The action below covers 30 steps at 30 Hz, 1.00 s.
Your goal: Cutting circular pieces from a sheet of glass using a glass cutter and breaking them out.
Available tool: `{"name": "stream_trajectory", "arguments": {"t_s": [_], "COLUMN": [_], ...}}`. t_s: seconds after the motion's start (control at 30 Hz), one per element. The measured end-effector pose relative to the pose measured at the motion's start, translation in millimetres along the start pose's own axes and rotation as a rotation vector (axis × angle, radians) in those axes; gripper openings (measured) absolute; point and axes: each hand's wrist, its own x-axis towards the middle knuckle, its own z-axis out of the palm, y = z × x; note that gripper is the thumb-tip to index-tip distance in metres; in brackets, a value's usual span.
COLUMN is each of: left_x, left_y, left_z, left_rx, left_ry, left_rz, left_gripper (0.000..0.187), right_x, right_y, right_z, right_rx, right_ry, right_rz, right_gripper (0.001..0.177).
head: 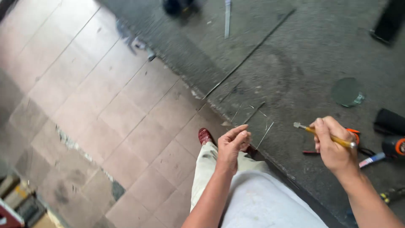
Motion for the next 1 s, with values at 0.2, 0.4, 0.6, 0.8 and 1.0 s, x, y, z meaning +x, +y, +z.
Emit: {"name": "stream_trajectory", "arguments": {"t_s": [0.2,0.4,0.6,0.8,1.0], "left_x": [19,46,-3,-7,32], "left_y": [-49,-104,-67,-45,-19], "left_z": [78,76,39,11,62], "left_rx": [0.049,0.178,0.963,1.488,1.656], "left_ry": [0.034,0.067,-0.056,-0.042,-0.133], "left_rz": [-0.109,-0.222,-0.249,0.204,0.66], "left_gripper": [0.044,0.031,0.03,0.01,0.019], "right_x": [-37,-52,-59,-54,-45], "right_y": [81,85,97,74,85], "right_z": [-1,12,30,52,75], "right_rx": [0.351,0.243,0.198,0.258,0.181], "right_ry": [0.146,0.188,0.328,0.389,0.445], "right_rz": [0.235,0.163,-0.016,-0.066,-0.122], "right_gripper": [0.029,0.004,0.004,0.006,0.012]}}
